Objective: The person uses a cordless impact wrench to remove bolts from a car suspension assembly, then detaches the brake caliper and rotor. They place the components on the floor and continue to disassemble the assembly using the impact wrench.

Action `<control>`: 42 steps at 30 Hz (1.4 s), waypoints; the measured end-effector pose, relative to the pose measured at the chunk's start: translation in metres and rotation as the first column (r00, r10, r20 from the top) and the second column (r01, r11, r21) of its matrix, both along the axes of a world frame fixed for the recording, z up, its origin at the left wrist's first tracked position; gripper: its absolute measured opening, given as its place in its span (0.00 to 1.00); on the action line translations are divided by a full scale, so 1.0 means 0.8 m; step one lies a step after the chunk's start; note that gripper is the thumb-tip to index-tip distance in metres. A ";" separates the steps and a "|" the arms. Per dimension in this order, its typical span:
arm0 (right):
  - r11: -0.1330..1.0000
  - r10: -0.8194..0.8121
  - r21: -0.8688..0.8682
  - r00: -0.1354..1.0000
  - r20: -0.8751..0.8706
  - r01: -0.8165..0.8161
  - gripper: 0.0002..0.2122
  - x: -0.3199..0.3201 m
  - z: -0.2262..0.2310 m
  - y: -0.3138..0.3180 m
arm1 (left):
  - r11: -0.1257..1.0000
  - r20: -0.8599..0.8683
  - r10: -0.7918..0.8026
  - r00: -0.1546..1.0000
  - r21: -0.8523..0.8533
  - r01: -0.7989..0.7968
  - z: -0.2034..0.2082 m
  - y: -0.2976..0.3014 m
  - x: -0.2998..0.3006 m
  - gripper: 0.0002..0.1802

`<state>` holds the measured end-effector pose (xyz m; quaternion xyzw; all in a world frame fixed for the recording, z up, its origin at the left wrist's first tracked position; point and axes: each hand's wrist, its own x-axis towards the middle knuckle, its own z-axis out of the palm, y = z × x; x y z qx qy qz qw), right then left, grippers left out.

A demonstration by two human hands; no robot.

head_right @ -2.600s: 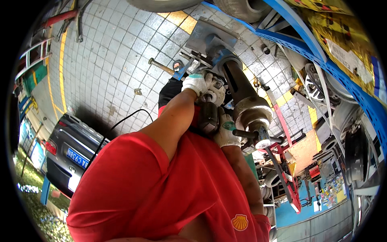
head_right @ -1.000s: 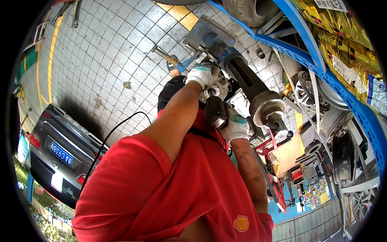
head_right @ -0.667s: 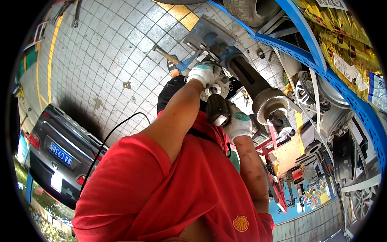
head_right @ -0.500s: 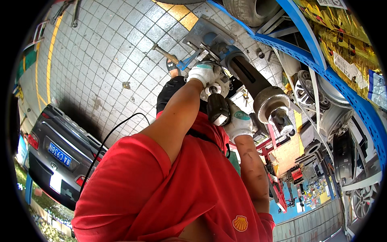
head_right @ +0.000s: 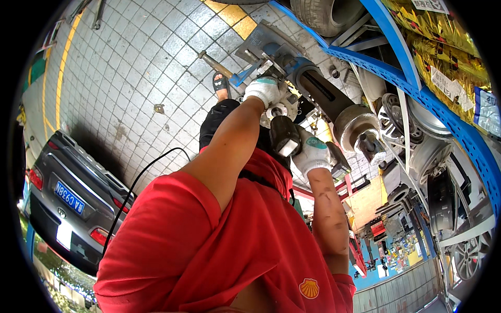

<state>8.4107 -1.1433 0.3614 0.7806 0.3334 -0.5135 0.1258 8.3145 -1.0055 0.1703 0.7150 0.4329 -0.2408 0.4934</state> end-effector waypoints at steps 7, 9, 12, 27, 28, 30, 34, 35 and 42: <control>0.983 0.073 0.167 0.996 0.049 -0.080 0.27 0.018 0.002 -0.053 | 0.999 -0.011 -0.048 0.999 -0.002 0.048 -0.005 0.003 -0.003 0.29; 0.617 -0.730 -0.002 0.570 -0.377 0.787 0.24 0.023 -0.006 -0.097 | 0.998 -0.034 -0.028 0.999 -0.055 0.026 0.009 0.008 -0.003 0.28; -0.096 -0.865 -0.182 -0.172 -0.471 0.979 0.21 0.027 -0.003 -0.147 | 1.000 0.020 -0.010 1.000 -0.010 0.010 0.004 0.003 -0.007 0.33; 0.950 -0.312 0.063 0.944 0.105 0.307 0.34 -0.033 -0.072 -0.133 | 1.000 0.029 -0.024 0.999 -0.011 0.024 0.007 0.005 -0.013 0.31; 0.953 -0.297 0.095 0.949 0.102 0.288 0.33 -0.037 -0.067 -0.117 | 1.000 0.037 -0.021 0.999 -0.015 0.021 0.010 0.009 -0.014 0.31; 0.965 -0.256 0.086 0.959 0.119 0.247 0.33 -0.040 -0.052 -0.089 | 0.999 0.050 -0.016 0.999 -0.040 0.018 0.019 0.011 -0.018 0.31; 0.988 0.154 -0.042 0.953 0.262 -0.148 0.28 -0.022 -0.055 -0.056 | 1.000 0.127 0.030 0.991 0.005 -0.031 -0.008 0.006 -0.021 0.32; 0.974 0.222 -0.103 0.940 0.258 -0.202 0.27 -0.028 -0.035 -0.025 | 0.999 0.128 0.048 0.991 0.001 -0.048 -0.015 0.007 -0.022 0.32; 0.989 0.117 0.065 0.966 0.232 -0.136 0.29 0.011 -0.071 -0.067 | 0.999 0.132 -0.017 0.991 -0.046 0.023 -0.005 0.011 -0.024 0.23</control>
